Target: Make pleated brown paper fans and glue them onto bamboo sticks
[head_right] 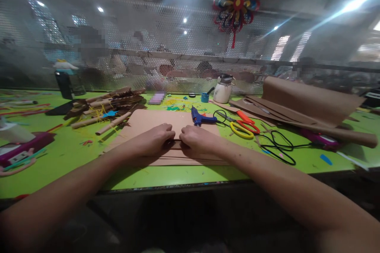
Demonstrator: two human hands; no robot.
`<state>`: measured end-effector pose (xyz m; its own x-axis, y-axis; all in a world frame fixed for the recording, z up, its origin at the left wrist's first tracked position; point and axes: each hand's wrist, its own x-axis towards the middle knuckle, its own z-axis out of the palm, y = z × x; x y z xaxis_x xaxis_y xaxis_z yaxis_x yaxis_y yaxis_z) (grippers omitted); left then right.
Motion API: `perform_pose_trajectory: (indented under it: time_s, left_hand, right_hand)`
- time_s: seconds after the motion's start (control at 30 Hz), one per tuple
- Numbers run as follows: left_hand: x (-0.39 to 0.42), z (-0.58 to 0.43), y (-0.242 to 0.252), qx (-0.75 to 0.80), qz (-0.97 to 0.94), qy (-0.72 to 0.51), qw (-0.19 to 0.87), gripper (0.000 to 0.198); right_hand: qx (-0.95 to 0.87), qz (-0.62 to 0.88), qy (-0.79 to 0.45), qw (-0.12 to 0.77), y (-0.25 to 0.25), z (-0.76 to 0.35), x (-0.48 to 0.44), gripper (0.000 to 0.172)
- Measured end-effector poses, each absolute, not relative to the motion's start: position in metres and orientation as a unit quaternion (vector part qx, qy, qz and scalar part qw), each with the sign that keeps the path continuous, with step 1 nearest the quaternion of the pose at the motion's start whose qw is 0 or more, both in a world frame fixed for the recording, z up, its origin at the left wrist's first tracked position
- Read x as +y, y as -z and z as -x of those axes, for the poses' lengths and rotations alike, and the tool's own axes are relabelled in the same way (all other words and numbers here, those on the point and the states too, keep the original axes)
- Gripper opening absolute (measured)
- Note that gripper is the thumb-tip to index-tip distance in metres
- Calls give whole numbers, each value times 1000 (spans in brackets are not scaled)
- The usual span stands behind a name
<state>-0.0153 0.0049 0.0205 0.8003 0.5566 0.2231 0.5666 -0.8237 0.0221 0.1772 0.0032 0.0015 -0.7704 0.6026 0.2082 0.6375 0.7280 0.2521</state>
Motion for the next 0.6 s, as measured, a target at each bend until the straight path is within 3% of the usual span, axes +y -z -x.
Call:
perform_pose_trajectory:
  time_s: [0.23, 0.43, 0.6]
  left_hand:
    - [-9, 14, -29, -285, 951, 112, 48, 22]
    - [11, 17, -19, -319, 938, 127, 37, 22]
    - [32, 17, -15, -373, 899, 165, -159, 41]
  right_hand:
    - [-924, 322, 206, 16, 2, -182, -5, 20]
    - [-903, 363, 216, 84, 9, -185, -3, 15]
    - [-874, 393, 230, 173, 7, -176, -8, 11]
